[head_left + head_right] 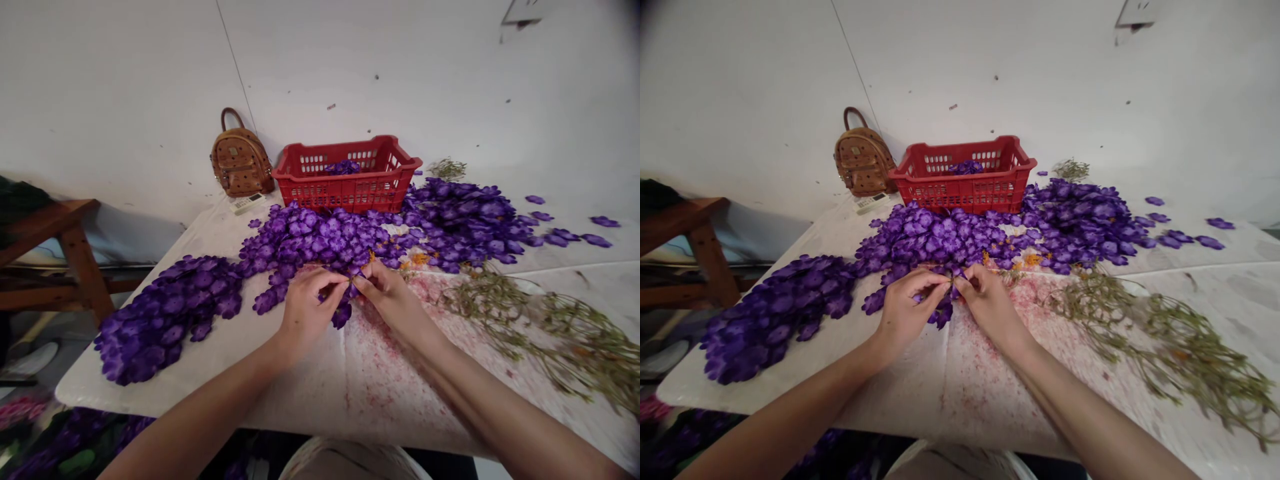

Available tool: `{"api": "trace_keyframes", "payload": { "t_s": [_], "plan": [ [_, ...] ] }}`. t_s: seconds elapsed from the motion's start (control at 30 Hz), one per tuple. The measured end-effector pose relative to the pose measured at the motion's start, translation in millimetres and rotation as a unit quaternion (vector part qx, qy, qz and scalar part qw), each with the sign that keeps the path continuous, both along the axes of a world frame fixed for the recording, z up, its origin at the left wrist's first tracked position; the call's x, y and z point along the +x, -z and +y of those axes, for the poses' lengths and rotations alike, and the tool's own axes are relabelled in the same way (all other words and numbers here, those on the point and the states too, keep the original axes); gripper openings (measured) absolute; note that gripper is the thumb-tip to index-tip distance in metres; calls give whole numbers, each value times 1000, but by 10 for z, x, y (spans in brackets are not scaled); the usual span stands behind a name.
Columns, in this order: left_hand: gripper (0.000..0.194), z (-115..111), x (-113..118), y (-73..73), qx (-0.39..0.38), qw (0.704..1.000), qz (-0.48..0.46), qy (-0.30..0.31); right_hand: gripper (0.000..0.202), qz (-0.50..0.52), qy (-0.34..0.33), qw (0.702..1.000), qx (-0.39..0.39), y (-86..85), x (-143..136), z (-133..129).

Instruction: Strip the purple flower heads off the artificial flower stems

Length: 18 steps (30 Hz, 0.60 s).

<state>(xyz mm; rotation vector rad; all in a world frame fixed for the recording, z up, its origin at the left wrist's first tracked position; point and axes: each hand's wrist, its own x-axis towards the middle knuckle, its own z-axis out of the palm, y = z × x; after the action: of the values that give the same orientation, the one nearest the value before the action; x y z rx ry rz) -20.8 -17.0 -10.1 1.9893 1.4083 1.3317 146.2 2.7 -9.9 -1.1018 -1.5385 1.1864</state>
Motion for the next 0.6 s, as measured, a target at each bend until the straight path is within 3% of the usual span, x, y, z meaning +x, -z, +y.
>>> {"api": "trace_keyframes", "payload": {
  "t_s": [0.23, 0.33, 0.43, 0.6],
  "plan": [
    [14, -14, 5, 29, 10, 1000, 16, 2, 29, 53, -18, 997, -60, 54, -4, 6],
    [15, 12, -10, 25, -68, 995, -70, 18, 27, 73, -10, 995, -69, 57, -33, -11],
    [20, 52, -32, 22, -161, 972, -172, 25, 24, 63, -9, 997, -54, 76, -70, -44],
    [17, 98, -74, 25, -170, 957, -234, -2, 13, -66, -71, 995, 20, 27, 72, -98]
  ]
}}
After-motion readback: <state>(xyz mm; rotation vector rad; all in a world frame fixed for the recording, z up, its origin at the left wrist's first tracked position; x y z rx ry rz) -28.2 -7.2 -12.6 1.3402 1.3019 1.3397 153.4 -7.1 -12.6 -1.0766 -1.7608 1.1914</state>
